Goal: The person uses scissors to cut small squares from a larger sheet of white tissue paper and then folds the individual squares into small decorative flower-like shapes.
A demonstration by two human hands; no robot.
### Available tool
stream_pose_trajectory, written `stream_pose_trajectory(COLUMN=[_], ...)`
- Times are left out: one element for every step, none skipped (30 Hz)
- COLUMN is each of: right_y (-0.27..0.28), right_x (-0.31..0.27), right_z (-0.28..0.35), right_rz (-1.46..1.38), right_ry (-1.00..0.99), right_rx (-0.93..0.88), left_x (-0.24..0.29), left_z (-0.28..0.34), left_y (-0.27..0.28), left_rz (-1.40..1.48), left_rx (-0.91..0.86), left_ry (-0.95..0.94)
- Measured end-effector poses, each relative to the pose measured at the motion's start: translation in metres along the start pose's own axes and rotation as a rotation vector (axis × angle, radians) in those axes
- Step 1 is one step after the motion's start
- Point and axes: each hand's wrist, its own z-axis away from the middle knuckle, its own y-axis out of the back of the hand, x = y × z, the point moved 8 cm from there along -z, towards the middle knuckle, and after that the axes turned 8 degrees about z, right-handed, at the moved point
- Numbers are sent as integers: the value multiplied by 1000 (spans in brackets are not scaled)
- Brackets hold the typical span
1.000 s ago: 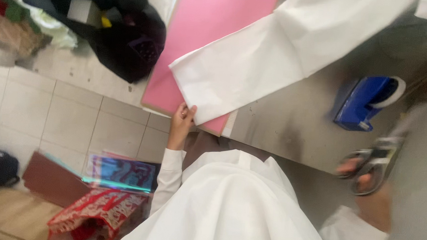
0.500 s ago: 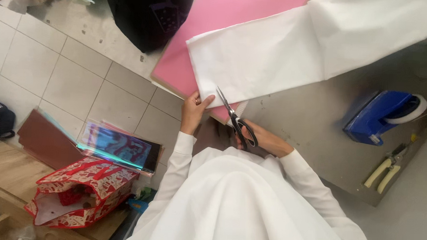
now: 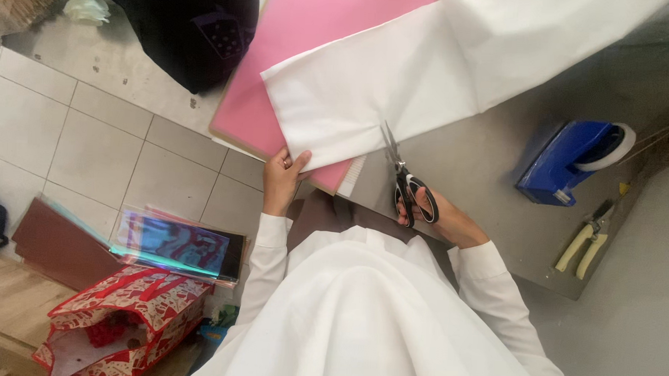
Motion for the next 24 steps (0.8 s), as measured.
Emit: stream_pose_trajectory(right_y=[-1,-4,-6,-5,-6,-6,-7,-6,-6,-6,-4,-2,0,1,3,0,-8,-16,-19,-21,-23,-25,-26,-26], right_x=[-3,-6,-10,-6,-4,-1,1,2,4,10,18,24,30,36,43,45,50,56,51,46,41,42,42,41], right_z=[2,3,5,3,1,-1,1,4,7,12,16,20,25,30,35,38,41,45,42,41,39,36,32,27], right_rz=[-1,4,10,10,15,22,23,-16,-54,-50,-61,-71,-63,-40,-17,-12,19,44,46,21,-4,-1,-20,-36], right_ry=[1,11,21,22,38,54,55,53,50,51,33,15,17,8,-1,3,-22,-49,-48,-42,-35,-35,-19,-1], right_rx=[1,-7,-15,-16,-32,-48,-49,-50,-52,-56,-49,-44,-50,-53,-55,-60,-120,-177,-178,-160,-142,-141,-120,-101], left_x=[17,33,50,57,65,72,81,83,86,73,60,48,52,56,60,55,49,41,48,54,59,50,42,34], left_z=[11,21,32,40,48,55,66,78,90,93,96,98,101,104,108,104,100,96,93,92,90,83,76,68], left_y=[-13,-25,-37,-43,-46,-50,-63,-72,-81,-87,-98,-110,-118,-128,-138,-143,-150,-157,-167,-175,-184,-186,-184,-182], left_rz=[-1,20,42,42,77,114,115,326,537,541,554,569,574,561,548,551,572,590,590,606,621,623,638,654], left_rx=[-1,1,2,2,30,57,57,127,196,199,136,72,76,48,20,22,16,8,8,38,68,67,108,150], left_ry=[-1,3,6,5,-15,-35,-36,10,57,53,67,79,73,77,82,75,101,131,128,126,124,124,112,97])
